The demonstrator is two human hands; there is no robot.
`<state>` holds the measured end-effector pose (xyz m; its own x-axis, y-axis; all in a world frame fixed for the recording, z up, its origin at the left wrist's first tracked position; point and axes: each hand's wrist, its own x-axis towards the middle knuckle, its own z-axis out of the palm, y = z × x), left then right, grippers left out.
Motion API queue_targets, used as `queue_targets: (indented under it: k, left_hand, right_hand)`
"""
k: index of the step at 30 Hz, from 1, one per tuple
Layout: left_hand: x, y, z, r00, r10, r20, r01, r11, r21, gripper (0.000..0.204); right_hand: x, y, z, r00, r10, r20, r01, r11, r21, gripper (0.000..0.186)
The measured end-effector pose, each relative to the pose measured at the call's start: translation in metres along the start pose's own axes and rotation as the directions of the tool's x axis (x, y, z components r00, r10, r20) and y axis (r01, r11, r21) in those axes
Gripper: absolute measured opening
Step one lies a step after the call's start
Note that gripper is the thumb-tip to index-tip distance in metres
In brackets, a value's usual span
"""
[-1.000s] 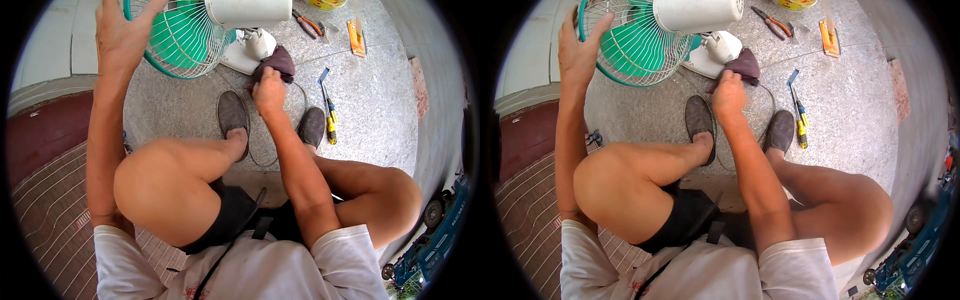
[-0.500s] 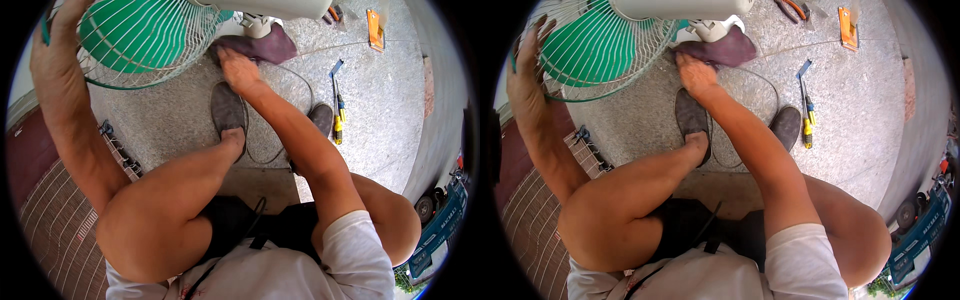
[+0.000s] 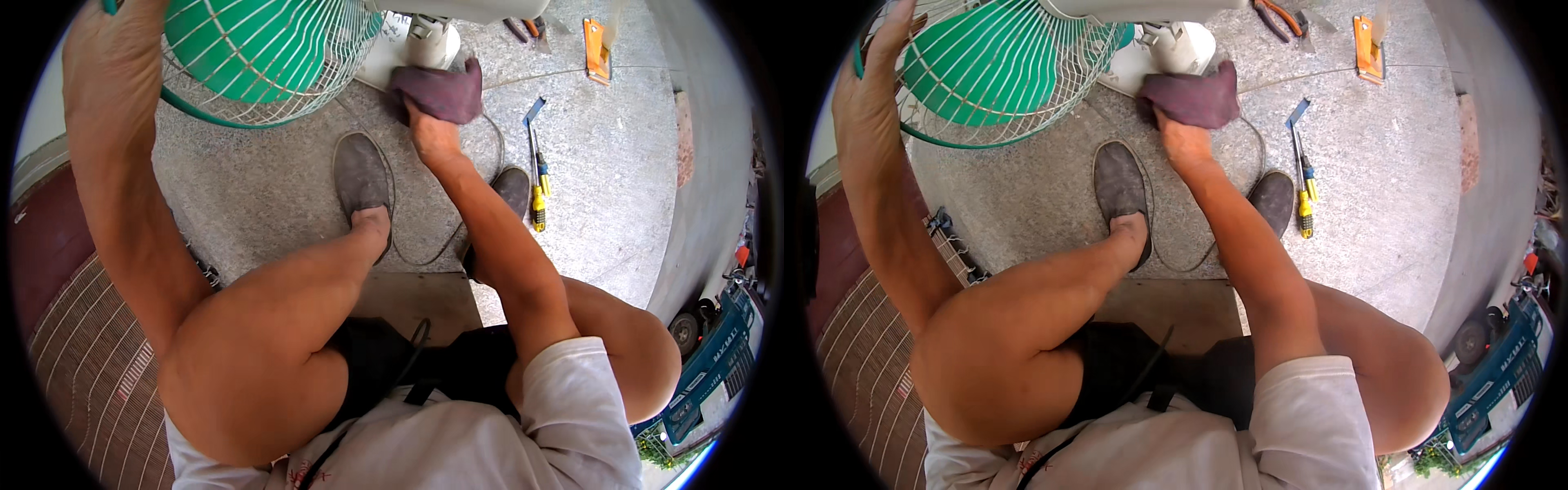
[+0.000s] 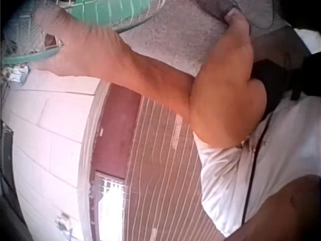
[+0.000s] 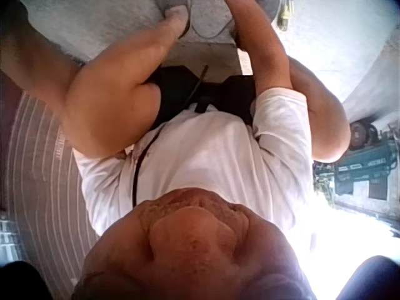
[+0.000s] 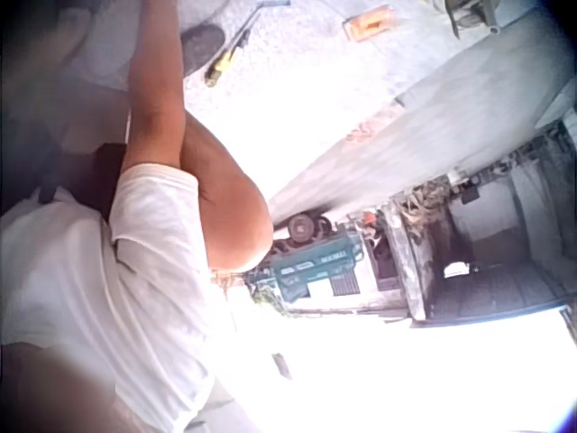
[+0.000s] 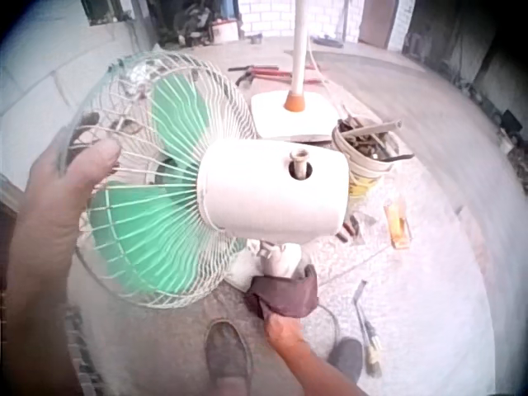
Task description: The person uses a screwdriver to tighten a screw on the back of a white fan housing. After securing the screw, the person wipes the fan housing and the base with a dark cloth.
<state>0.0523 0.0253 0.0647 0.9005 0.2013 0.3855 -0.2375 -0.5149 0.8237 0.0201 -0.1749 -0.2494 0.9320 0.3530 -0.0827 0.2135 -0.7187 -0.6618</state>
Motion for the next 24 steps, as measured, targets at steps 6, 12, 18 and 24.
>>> queue_targets:
  k: [6,12,18,24]
  left_hand:
    - [-0.002,0.011,-0.011,0.996,-0.094,0.000,0.094,0.996,0.004,0.057]
    - [0.006,0.034,-0.038,0.920,-0.373,0.122,0.392,0.889,-0.237,0.079]
    - [0.009,-0.014,-0.027,0.980,-0.194,-0.053,0.200,0.964,0.176,0.081]
    - [0.008,-0.022,-0.030,0.983,-0.169,-0.077,0.181,0.965,0.192,0.083]
  right_hand:
    - [-0.015,0.001,-0.030,0.912,0.017,-0.409,-0.014,1.000,0.010,0.035]
    - [0.024,-0.066,-0.064,0.803,0.004,-0.596,0.156,0.964,0.216,0.033]
    - [0.050,-0.065,-0.058,0.694,-0.012,-0.720,0.160,0.977,0.138,0.029]
    - [0.045,-0.059,-0.070,0.779,0.103,-0.618,0.102,0.952,0.288,0.023]
